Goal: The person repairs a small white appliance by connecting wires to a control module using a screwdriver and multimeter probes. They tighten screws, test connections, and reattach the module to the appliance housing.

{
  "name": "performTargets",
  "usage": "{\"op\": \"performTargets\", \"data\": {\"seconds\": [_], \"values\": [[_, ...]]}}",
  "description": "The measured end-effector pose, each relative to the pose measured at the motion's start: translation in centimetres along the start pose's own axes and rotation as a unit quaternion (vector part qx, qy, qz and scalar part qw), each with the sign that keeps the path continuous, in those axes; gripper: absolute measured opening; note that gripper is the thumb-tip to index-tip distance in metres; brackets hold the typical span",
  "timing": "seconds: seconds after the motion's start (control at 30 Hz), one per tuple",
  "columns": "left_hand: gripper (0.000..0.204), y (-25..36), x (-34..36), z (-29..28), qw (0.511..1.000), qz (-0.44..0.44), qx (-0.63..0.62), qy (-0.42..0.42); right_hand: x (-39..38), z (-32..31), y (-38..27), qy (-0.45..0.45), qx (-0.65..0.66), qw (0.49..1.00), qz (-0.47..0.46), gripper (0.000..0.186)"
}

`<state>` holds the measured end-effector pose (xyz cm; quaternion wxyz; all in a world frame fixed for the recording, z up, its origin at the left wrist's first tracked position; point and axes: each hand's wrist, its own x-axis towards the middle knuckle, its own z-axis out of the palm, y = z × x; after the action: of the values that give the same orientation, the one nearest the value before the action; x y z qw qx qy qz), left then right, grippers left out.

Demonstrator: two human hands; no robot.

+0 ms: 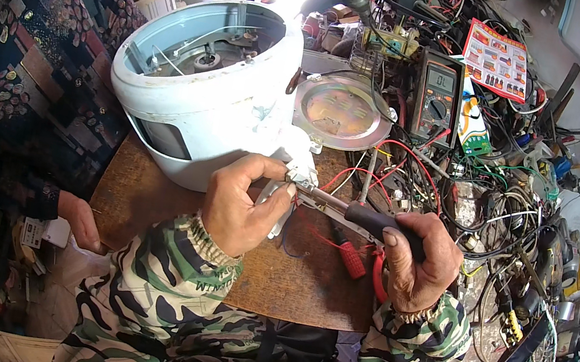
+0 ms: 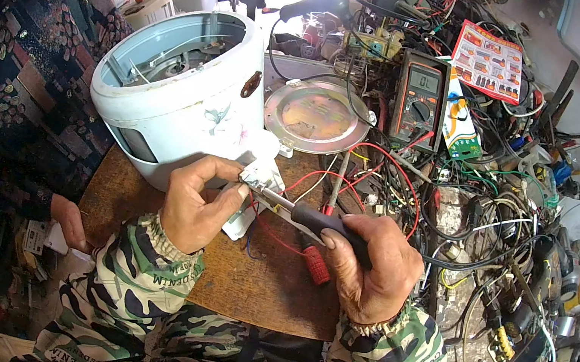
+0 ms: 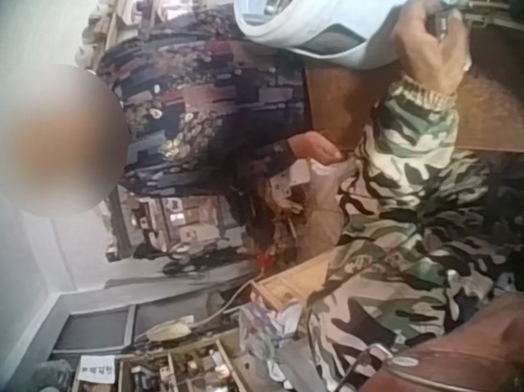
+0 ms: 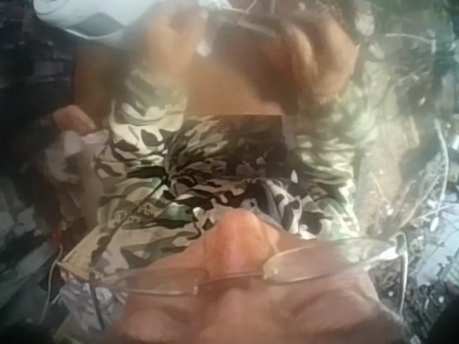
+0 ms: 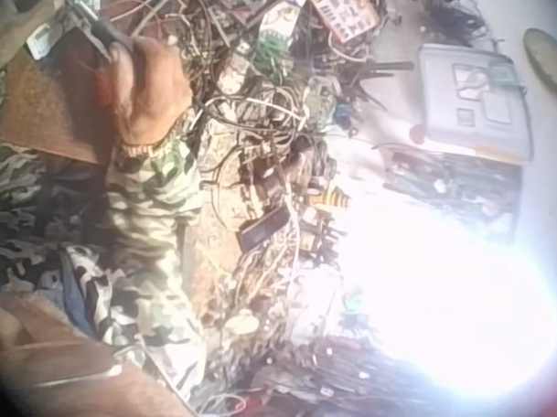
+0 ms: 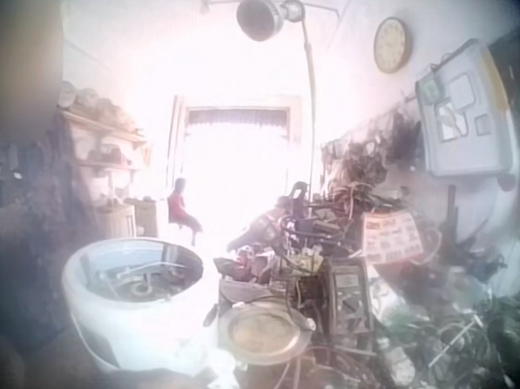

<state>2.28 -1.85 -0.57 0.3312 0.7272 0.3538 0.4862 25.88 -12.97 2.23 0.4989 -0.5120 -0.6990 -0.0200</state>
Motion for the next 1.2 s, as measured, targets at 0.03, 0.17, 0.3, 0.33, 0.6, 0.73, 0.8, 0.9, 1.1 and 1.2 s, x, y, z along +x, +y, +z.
{"op": "performTargets", "data": {"seconds": [0.03,0.17,0.3,0.33,0.6,0.73,0.8,0.9,1.1,1.2], "values": [[0.012,0.3,0.0,0.0,1.000,0.001,0.008,-0.013,0.0,-0.1,-0.1,-0.008,-0.006,1.000,0.020,0.037],[0.017,-0.8,-0.2,0.3,0.999,-0.003,-0.029,0.024,0.5,0.0,-0.5,0.007,0.073,0.997,0.017,0.026],[0.014,0.0,-0.1,0.0,0.999,0.045,0.025,-0.001,0.4,-0.1,-0.9,0.017,0.103,0.981,0.162,0.024],[0.013,0.2,-0.1,0.0,0.997,0.056,0.044,-0.015,0.8,0.6,-0.7,0.060,0.119,0.986,0.102,0.023],[0.016,-0.5,-0.2,0.3,0.999,0.014,-0.031,0.020,0.5,0.6,-0.2,0.051,0.110,0.991,0.059,0.020],[0.016,-0.5,0.1,0.3,0.998,0.060,0.007,0.014,0.3,0.4,0.0,0.063,0.120,0.989,0.062,0.024],[0.016,-0.3,-0.2,0.2,0.999,0.040,-0.008,0.014,-0.5,-0.3,0.2,-0.014,0.075,0.992,0.103,0.030],[0.016,-0.5,0.0,0.2,0.999,0.038,-0.010,0.016,0.9,0.6,-0.4,0.075,0.100,0.992,0.031,0.020],[0.016,-0.6,-0.2,0.2,0.999,0.025,-0.017,0.021,0.3,0.1,-0.5,0.030,0.064,0.992,0.103,0.023],[0.016,-0.7,0.0,0.2,0.999,0.039,-0.006,0.020,1.0,1.0,-1.0,0.102,0.113,0.985,0.083,0.020]]}}
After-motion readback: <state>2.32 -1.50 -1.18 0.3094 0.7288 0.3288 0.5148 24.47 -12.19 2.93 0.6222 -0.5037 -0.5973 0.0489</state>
